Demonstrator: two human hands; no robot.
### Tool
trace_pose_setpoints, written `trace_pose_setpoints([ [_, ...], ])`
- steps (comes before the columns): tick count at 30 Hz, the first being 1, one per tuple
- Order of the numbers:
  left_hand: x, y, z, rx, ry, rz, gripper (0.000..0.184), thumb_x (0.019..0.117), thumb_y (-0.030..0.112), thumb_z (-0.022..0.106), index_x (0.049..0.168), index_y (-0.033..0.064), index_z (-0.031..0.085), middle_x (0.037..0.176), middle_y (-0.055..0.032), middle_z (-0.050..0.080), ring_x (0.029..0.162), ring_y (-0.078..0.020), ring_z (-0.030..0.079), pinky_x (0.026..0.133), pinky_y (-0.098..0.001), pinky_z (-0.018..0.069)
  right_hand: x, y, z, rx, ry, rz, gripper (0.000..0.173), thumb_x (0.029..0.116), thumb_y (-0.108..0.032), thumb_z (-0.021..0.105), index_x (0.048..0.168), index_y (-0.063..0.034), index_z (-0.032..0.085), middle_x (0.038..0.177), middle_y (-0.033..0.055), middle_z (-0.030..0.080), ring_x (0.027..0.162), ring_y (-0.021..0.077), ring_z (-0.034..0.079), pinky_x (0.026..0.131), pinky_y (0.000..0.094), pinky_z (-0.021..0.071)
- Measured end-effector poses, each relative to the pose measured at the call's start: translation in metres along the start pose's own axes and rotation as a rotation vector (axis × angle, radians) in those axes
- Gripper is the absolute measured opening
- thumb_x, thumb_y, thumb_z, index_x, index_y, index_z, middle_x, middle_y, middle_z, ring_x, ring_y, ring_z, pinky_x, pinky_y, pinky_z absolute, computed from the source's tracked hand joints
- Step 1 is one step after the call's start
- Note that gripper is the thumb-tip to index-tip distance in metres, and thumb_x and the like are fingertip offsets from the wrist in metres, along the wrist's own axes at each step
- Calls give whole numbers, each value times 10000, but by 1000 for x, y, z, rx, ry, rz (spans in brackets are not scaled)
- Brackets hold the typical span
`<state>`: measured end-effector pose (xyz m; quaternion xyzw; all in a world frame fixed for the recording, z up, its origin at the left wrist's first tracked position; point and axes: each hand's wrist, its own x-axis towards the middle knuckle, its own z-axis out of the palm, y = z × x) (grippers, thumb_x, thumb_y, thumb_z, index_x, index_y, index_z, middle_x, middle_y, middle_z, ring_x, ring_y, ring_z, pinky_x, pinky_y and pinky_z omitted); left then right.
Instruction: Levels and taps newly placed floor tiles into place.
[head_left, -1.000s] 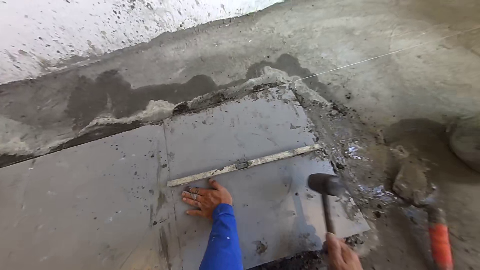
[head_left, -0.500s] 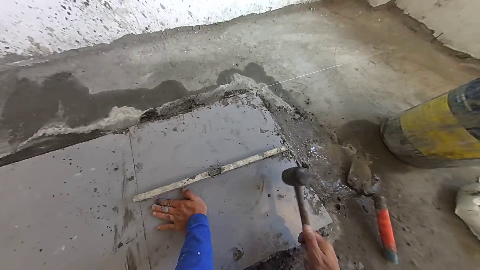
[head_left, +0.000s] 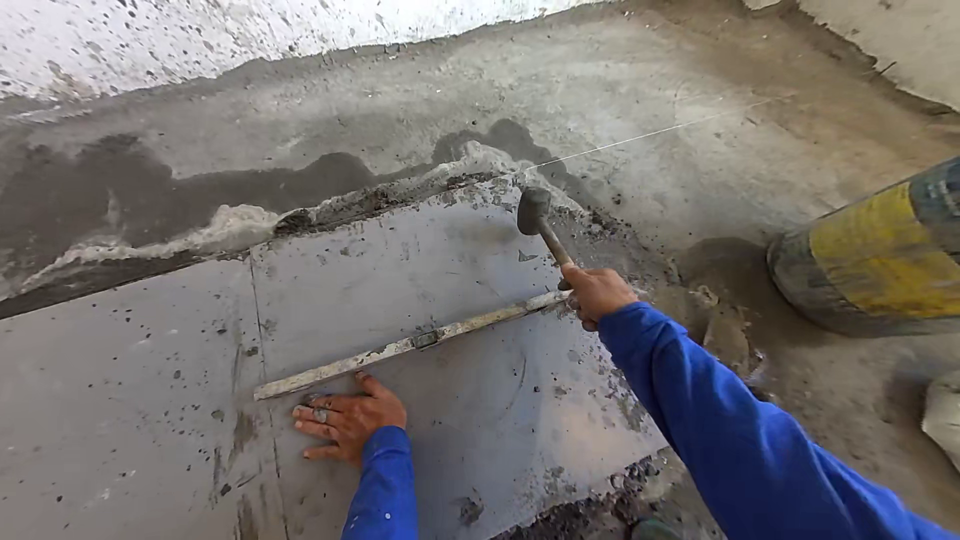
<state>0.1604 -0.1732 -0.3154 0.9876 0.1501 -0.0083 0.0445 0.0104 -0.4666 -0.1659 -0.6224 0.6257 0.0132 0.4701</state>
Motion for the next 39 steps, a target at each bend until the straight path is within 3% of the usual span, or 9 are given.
trace_pose_setpoints([
  [11, 11, -45, -18, -4, -174, 267, 884, 1008, 649, 305, 1589, -17, 329, 1717, -219, 116, 1599, -379, 82, 1244, -666, 33, -67, -3, 76, -135, -110, -495, 474, 1104, -438, 388, 1033, -60, 665, 615, 81, 539, 509, 246, 536, 522, 472, 486],
  [16, 30, -100, -23, 103, -175, 508, 981, 951, 754, 212, 1573, 18, 398, 1706, -184, 207, 1588, -366, 169, 1257, -641, 62, -108, -54, 169, -251, -173, -690, 410, 1107, -416, 407, 1163, -80, 636, 700, 87, 622, 596, 253, 636, 589, 496, 557],
  [19, 33, -98, -27, 120, -235, 512, 1011, 937, 781, 226, 1589, 20, 363, 1718, -184, 158, 1596, -362, 127, 1266, -621, 48, -104, -74, 218, -418, -293, -637, 412, 1109, -388, 404, 1328, -127, 636, 972, 152, 720, 890, 332, 709, 803, 584, 563],
  [21, 32, -98, -27, 85, -236, 509, 1007, 939, 774, 250, 1582, 9, 371, 1714, -196, 165, 1593, -374, 133, 1264, -624, 55, -110, -85, 233, -426, -328, -670, 446, 1104, -345, 425, 1508, -185, 529, 1136, 174, 732, 1015, 356, 716, 893, 606, 557],
  [25, 32, -99, -27, 68, -229, 509, 1001, 934, 767, 265, 1576, 8, 382, 1713, -188, 175, 1591, -378, 139, 1259, -634, 68, -127, -79, 249, -334, -255, -802, 503, 1123, -364, 370, 1621, -299, 360, 949, 160, 738, 778, 329, 709, 737, 559, 581],
  [29, 30, -99, -26, 54, -222, 517, 998, 933, 768, 283, 1574, 10, 389, 1712, -200, 168, 1587, -388, 152, 1256, -636, 87, -122, -89, 253, -409, -387, -654, 479, 1125, -308, 369, 1601, -275, 404, 1265, 155, 707, 1103, 334, 700, 981, 575, 532],
  [32, 31, -100, -21, 42, -187, 516, 1000, 925, 774, 272, 1567, 19, 407, 1708, -196, 192, 1581, -393, 174, 1252, -639, 106, -127, -81, 255, -401, -336, -693, 476, 1116, -318, 392, 1590, -343, 418, 1061, 133, 744, 919, 288, 716, 873, 528, 567],
  [35, 29, -102, -18, 31, -162, 510, 1022, 913, 790, 258, 1558, 15, 424, 1705, -193, 204, 1580, -387, 184, 1251, -634, 112, -126, -81, 256, -400, -389, -636, 477, 1117, -296, 387, 1592, -334, 412, 1226, 129, 726, 1082, 295, 709, 987, 548, 536],
  [39, 31, -99, -17, 16, -141, 516, 1007, 916, 777, 277, 1556, 14, 427, 1700, -196, 220, 1576, -394, 194, 1243, -652, 116, -129, -80, 257, -316, -313, -697, 484, 1115, -324, 396, 1599, -336, 400, 1026, 124, 735, 861, 266, 701, 842, 497, 568],
])
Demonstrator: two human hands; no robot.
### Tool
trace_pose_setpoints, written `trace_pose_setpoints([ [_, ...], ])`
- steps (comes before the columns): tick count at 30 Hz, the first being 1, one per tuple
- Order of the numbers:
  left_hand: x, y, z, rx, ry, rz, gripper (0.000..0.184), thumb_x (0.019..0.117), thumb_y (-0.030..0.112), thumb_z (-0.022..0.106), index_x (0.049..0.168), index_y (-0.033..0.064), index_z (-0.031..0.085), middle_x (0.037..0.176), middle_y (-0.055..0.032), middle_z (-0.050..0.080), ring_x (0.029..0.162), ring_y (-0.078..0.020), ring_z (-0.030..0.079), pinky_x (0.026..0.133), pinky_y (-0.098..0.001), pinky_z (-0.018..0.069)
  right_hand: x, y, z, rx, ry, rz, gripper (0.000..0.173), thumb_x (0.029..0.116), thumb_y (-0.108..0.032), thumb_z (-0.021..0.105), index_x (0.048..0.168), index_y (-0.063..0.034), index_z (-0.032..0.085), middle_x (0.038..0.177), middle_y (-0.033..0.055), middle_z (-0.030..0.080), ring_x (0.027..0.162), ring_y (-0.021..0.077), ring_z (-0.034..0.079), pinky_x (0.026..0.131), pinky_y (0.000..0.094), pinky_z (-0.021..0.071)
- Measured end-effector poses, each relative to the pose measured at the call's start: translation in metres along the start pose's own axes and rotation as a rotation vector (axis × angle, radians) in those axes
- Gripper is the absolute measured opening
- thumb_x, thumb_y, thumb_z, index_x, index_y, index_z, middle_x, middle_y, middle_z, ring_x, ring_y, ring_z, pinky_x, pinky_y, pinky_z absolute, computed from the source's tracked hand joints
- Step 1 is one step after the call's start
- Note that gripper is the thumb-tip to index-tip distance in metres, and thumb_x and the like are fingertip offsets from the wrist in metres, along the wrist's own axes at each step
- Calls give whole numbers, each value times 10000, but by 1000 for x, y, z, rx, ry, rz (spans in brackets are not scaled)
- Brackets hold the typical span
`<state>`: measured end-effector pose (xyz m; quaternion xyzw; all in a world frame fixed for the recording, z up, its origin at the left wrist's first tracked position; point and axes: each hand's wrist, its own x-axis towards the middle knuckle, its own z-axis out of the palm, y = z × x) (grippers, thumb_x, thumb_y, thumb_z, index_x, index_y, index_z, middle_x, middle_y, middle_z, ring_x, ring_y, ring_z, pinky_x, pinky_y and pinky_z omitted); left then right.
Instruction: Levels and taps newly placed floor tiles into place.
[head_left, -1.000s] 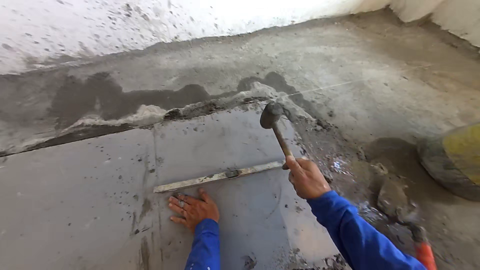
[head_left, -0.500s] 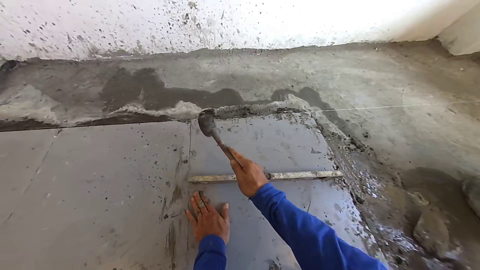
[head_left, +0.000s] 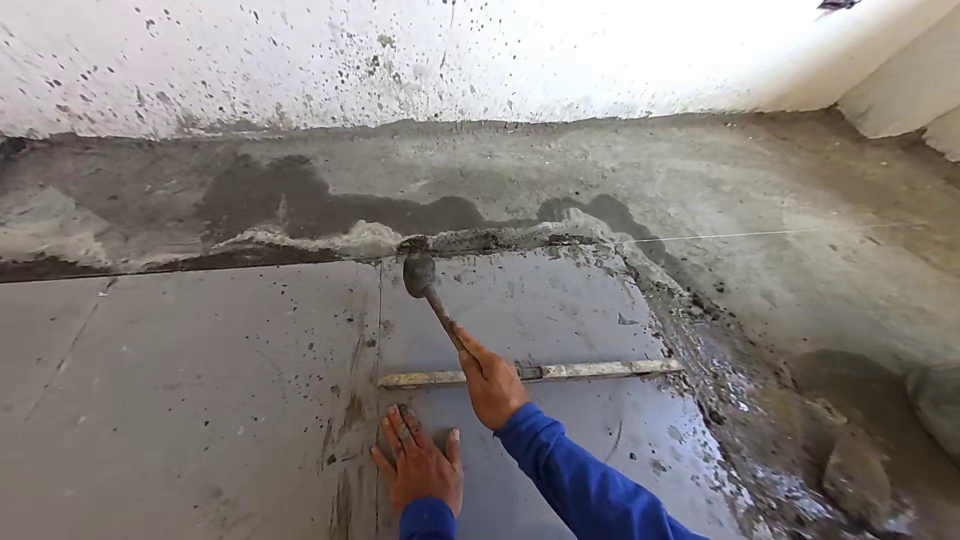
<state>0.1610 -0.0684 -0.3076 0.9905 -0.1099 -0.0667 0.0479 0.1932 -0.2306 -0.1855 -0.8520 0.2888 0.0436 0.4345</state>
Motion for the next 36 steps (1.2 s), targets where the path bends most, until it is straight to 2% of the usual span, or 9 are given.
trace_pose_setpoints([
  [3, -3, 0, -6, 8, -62, -5, 1003, 923, 773, 291, 1563, 10, 408, 1712, -192, 179, 1587, -386, 155, 1240, -672, 82, 9, -3, -10, -22, -132, 90, 480, 1121, -317, 380, 1600, -324, 398, 1341, 112, 680, 1173, 294, 677, 1042, 544, 507],
  [7, -1, 1, 0, 9, -2, -8, 1027, 908, 789, 278, 1572, 14, 395, 1705, -185, 211, 1578, -387, 195, 1227, -687, 108, 3, -1, -11, -27, -5, -10, 477, 1111, -347, 399, 1588, -342, 421, 1076, 104, 747, 912, 252, 715, 881, 488, 570],
  [10, -5, -1, -1, 24, -21, -5, 1038, 909, 798, 258, 1568, 8, 397, 1708, -189, 200, 1580, -386, 186, 1231, -680, 104, 14, -2, -19, -28, -145, 91, 476, 1118, -320, 391, 1593, -310, 416, 1308, 119, 694, 1156, 290, 682, 1031, 535, 512],
  [14, -5, -1, 0, 13, 31, 11, 1040, 906, 796, 257, 1535, -10, 446, 1697, -198, 229, 1568, -402, 220, 1223, -689, 132, 8, -2, -20, -15, -42, 28, 470, 1113, -356, 391, 1581, -348, 432, 1172, 104, 734, 1001, 252, 711, 936, 495, 551],
  [18, -10, -5, 0, 11, 46, 35, 1034, 914, 791, 262, 1528, -19, 455, 1687, -218, 243, 1560, -421, 231, 1229, -675, 138, 13, -1, -25, -22, -137, 101, 470, 1118, -325, 380, 1585, -303, 431, 1363, 103, 670, 1217, 265, 660, 1073, 517, 491],
  [22, -11, -5, 2, 16, 60, 42, 1033, 913, 790, 254, 1518, -20, 469, 1681, -217, 261, 1557, -414, 245, 1231, -666, 152, 4, 1, -25, -21, -20, 55, 477, 1117, -343, 382, 1592, -322, 418, 1119, 122, 735, 954, 265, 709, 909, 491, 556],
  [25, -16, -7, 1, 14, 60, 60, 1052, 914, 797, 254, 1525, -38, 446, 1680, -230, 254, 1556, -423, 244, 1226, -675, 152, 12, 2, -42, -28, -114, 111, 468, 1120, -320, 377, 1584, -291, 434, 1320, 115, 686, 1155, 278, 680, 1039, 519, 506],
  [32, -22, -14, -2, 13, 15, 70, 1058, 924, 792, 284, 1546, -57, 397, 1684, -244, 226, 1566, -429, 206, 1235, -681, 117, 18, 22, -54, 62, -134, 124, 473, 1122, -290, 374, 1585, -211, 435, 1437, 128, 616, 1219, 278, 651, 1069, 505, 487],
  [36, -26, -17, 1, 10, 27, 70, 1053, 929, 782, 289, 1552, -62, 380, 1680, -253, 232, 1562, -432, 219, 1239, -669, 133, -7, 20, -71, 211, 6, 66, 456, 1108, -322, 429, 1537, -189, 510, 1129, 145, 709, 785, 240, 666, 795, 460, 562],
])
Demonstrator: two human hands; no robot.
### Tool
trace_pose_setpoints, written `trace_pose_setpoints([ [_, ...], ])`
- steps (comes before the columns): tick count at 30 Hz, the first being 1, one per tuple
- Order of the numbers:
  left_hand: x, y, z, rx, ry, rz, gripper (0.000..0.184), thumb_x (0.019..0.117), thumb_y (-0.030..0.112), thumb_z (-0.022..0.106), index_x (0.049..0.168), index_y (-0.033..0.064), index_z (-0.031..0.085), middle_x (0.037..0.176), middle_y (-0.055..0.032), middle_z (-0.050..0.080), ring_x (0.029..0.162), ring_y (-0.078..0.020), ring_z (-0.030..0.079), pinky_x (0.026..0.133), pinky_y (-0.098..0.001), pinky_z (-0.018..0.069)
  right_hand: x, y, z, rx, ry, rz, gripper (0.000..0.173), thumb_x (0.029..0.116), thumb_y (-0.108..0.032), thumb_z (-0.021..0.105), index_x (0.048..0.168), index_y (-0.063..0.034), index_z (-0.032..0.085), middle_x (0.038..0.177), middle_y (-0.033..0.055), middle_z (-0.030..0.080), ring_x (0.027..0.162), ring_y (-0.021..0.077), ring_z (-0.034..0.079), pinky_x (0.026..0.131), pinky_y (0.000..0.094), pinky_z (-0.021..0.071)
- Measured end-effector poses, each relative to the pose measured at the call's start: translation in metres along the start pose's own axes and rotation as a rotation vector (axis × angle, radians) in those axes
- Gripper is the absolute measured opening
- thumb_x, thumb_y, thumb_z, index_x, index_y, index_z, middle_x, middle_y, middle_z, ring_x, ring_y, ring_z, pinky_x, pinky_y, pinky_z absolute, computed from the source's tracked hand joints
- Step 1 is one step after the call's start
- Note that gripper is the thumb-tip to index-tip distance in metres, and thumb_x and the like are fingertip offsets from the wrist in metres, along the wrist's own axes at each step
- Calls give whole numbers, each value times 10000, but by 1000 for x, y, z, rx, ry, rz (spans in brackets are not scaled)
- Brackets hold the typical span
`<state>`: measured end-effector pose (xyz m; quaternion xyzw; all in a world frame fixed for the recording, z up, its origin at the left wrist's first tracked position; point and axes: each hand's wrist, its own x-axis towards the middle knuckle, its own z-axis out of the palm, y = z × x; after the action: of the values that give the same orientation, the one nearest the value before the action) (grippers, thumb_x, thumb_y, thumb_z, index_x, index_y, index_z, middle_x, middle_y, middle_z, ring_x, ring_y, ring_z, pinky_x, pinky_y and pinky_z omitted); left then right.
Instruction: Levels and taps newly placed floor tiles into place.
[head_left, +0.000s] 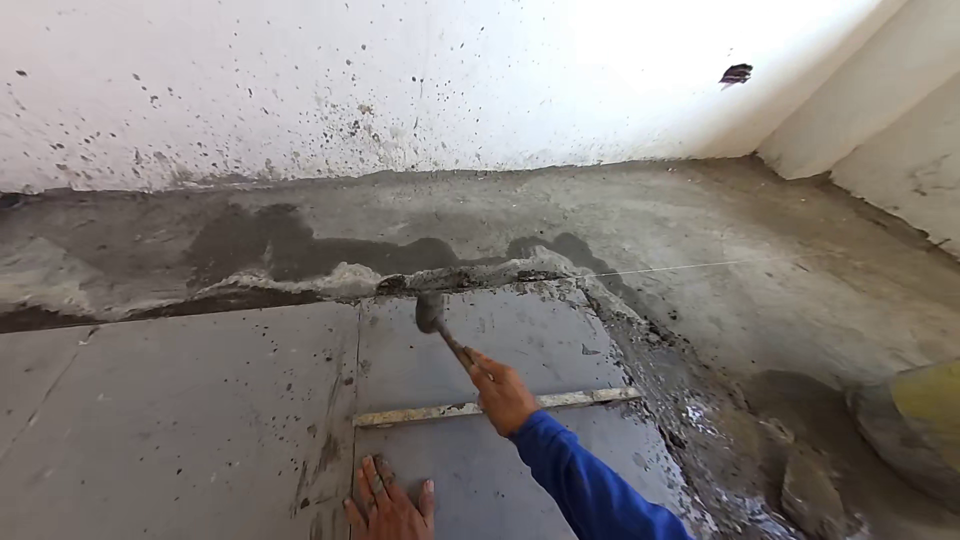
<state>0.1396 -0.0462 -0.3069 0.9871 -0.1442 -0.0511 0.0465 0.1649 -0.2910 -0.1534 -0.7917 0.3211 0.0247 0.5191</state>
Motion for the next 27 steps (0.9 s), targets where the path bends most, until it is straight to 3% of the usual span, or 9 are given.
trace_pose_setpoints([
  [4, -43, -5, -4, 13, -112, -68, 997, 950, 746, 297, 1582, -23, 350, 1703, -232, 169, 1580, -416, 159, 1248, -654, 96, -36, -9, -26, 60, 103, 9, 499, 1093, -330, 516, 1574, -213, 453, 802, 124, 660, 552, 211, 549, 554, 416, 507],
  [8, -67, -14, -21, 56, -267, -112, 985, 953, 767, 286, 1610, 34, 322, 1721, -180, 144, 1597, -368, 114, 1250, -662, 34, -66, 11, -29, 82, 171, -165, 560, 1082, -405, 482, 1612, -253, 384, 677, 73, 577, 451, 204, 492, 425, 416, 476],
  [10, -65, -30, -38, 72, -326, -134, 988, 941, 795, 316, 1614, 72, 334, 1722, -164, 157, 1599, -373, 91, 1224, -713, 4, -88, 24, -32, 83, 70, -198, 543, 1084, -397, 438, 1593, -215, 384, 614, 44, 522, 413, 194, 497, 383, 393, 484],
  [13, -51, -73, -59, -1, -309, -275, 1054, 862, 765, 607, 1615, 83, 326, 1731, -186, 68, 1594, -417, 12, 1180, -777, -22, -120, 36, -48, 57, -146, -70, 376, 1073, -334, 409, 1318, -100, 572, 592, 36, 498, 397, 172, 460, 364, 344, 434],
  [17, -25, -120, -73, -5, -296, -286, 1283, 680, 664, 869, 1656, 155, 211, 1734, -180, -50, 1587, -430, -78, 1169, -795, -24, -164, 60, -83, -72, -350, 75, 315, 1064, -327, 423, 1102, -123, 660, 549, 15, 444, 365, 133, 386, 341, 295, 366],
  [20, -17, -131, -78, 55, -302, -210, 1285, 633, 657, 900, 1643, 177, 266, 1737, -170, -11, 1586, -448, -32, 1161, -811, 7, -200, 111, -109, -187, -317, 3, 406, 1022, -453, 453, 1254, -199, 668, 552, -14, 481, 400, 124, 448, 377, 316, 409],
  [23, -13, -127, -82, 81, -302, -169, 1253, 657, 622, 906, 1643, 185, 268, 1738, -165, -17, 1589, -433, -48, 1166, -803, 17, -237, 165, -115, -261, -234, -26, 568, 1046, -477, 407, 1559, -241, 473, 630, 17, 569, 470, 161, 516, 445, 400, 479],
  [25, -18, -110, -86, 48, -277, -132, 1117, 753, 532, 883, 1626, 141, 306, 1739, -161, 1, 1595, -412, -39, 1190, -777, 47, -258, 192, -112, -233, -222, 62, 571, 1063, -396, 406, 1599, -201, 408, 692, 48, 611, 501, 173, 529, 484, 422, 498],
  [27, -39, -73, -85, -13, -223, -42, 866, 927, 447, 731, 1596, 51, 349, 1727, -198, 79, 1596, -411, 27, 1211, -734, 127, -275, 210, -108, -44, -194, 168, 544, 1075, -300, 421, 1592, -131, 396, 681, 6, 576, 474, 128, 492, 439, 344, 466],
])
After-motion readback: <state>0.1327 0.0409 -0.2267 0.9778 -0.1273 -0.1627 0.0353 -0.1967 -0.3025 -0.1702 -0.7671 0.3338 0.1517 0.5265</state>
